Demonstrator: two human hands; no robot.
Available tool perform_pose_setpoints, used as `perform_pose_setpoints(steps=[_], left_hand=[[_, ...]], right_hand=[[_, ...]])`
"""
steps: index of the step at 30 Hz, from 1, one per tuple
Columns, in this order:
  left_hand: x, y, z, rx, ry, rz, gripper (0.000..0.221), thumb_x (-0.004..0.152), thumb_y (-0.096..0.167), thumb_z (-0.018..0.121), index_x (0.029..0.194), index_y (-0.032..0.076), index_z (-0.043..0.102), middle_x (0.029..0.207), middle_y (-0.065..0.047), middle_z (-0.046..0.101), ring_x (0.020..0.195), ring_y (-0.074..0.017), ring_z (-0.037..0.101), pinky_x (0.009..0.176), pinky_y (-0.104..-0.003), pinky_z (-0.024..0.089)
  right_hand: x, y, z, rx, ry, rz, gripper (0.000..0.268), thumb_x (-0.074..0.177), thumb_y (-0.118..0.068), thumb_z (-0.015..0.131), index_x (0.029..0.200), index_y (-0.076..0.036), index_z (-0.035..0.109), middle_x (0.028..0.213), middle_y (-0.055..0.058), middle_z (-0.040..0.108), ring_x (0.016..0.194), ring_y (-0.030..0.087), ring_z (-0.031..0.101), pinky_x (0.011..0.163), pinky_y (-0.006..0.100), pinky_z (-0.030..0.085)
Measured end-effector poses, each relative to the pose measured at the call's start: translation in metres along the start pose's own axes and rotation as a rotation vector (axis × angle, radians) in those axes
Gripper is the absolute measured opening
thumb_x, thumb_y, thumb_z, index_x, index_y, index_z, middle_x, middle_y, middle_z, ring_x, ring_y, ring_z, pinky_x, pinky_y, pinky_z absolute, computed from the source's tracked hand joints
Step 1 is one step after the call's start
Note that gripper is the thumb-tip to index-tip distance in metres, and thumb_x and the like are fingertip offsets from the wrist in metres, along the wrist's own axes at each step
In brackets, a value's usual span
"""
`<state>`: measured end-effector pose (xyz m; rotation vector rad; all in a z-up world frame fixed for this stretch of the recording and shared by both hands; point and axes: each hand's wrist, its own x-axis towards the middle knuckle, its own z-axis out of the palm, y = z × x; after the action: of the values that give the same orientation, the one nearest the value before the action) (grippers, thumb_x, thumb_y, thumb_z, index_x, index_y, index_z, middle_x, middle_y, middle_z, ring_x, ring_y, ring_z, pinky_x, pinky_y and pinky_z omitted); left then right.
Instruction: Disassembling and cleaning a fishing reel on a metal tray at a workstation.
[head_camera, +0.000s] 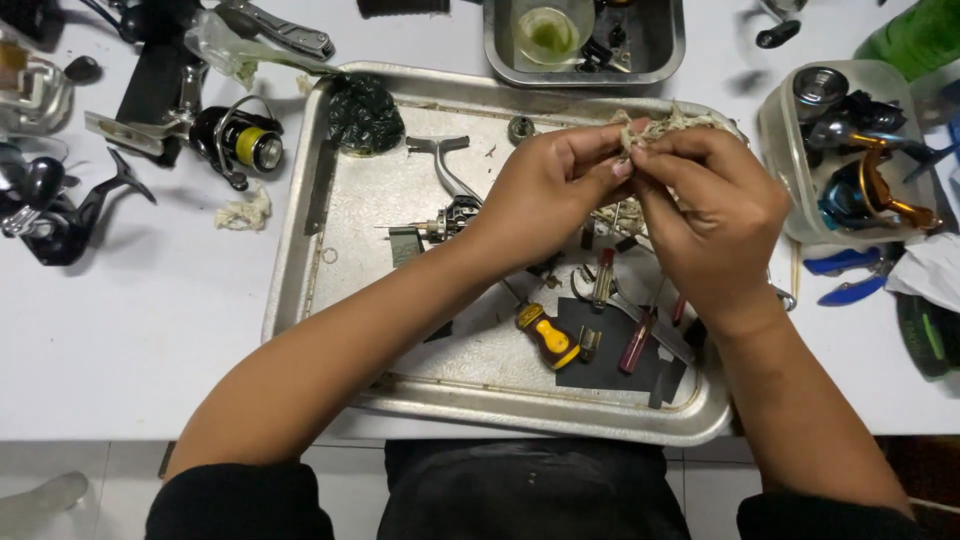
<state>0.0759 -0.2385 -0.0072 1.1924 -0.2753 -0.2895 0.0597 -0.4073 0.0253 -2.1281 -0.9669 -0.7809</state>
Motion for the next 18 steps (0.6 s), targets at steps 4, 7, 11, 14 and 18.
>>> perform_pose_setpoints(steps=[4,7,11,14,18], left_hand=[[-0.012,0.011,0.004,-0.026,0.136,-0.006,0.018,0.093,0.011,0.072,0.107,0.001,0.075,0.098,-0.011,0.079,0.085,-0.0158,0.076,0.082,-0.026,0.067],[-0.017,0.02,0.006,0.013,0.193,-0.003,0.017,0.088,0.014,0.075,0.101,0.002,0.077,0.093,-0.013,0.08,0.083,-0.0182,0.078,0.079,-0.028,0.069],[-0.006,0.001,0.004,-0.009,0.069,0.052,0.041,0.101,0.011,0.061,0.141,0.0,0.057,0.142,-0.016,0.064,0.13,-0.0233,0.063,0.114,-0.035,0.056],[-0.003,0.003,0.0,0.025,0.076,-0.018,0.033,0.096,0.011,0.067,0.128,0.002,0.068,0.127,-0.014,0.074,0.114,-0.021,0.073,0.102,-0.034,0.063],[-0.01,0.012,0.0,0.088,0.148,-0.019,0.017,0.093,0.011,0.07,0.107,0.003,0.075,0.1,-0.013,0.081,0.084,-0.0169,0.079,0.08,-0.026,0.07]], right_hand=[[0.001,-0.007,-0.002,0.027,0.005,-0.025,0.008,0.098,0.025,0.079,0.104,0.022,0.075,0.099,0.032,0.068,0.09,0.041,0.068,0.081,0.044,0.058],[0.001,-0.009,-0.002,0.016,-0.003,-0.037,0.01,0.1,0.026,0.078,0.108,0.024,0.074,0.1,0.033,0.068,0.09,0.041,0.066,0.08,0.044,0.058],[-0.002,-0.007,0.003,-0.02,-0.035,-0.036,0.013,0.103,0.021,0.075,0.117,0.021,0.074,0.108,0.031,0.068,0.096,0.04,0.067,0.085,0.044,0.057],[-0.007,-0.005,-0.002,-0.09,-0.058,-0.04,0.009,0.104,0.019,0.079,0.112,0.019,0.076,0.102,0.028,0.066,0.089,0.038,0.063,0.075,0.041,0.054],[-0.01,0.001,0.0,-0.06,-0.009,-0.036,0.011,0.1,0.019,0.088,0.1,0.019,0.076,0.095,0.028,0.068,0.084,0.035,0.066,0.072,0.04,0.056]])
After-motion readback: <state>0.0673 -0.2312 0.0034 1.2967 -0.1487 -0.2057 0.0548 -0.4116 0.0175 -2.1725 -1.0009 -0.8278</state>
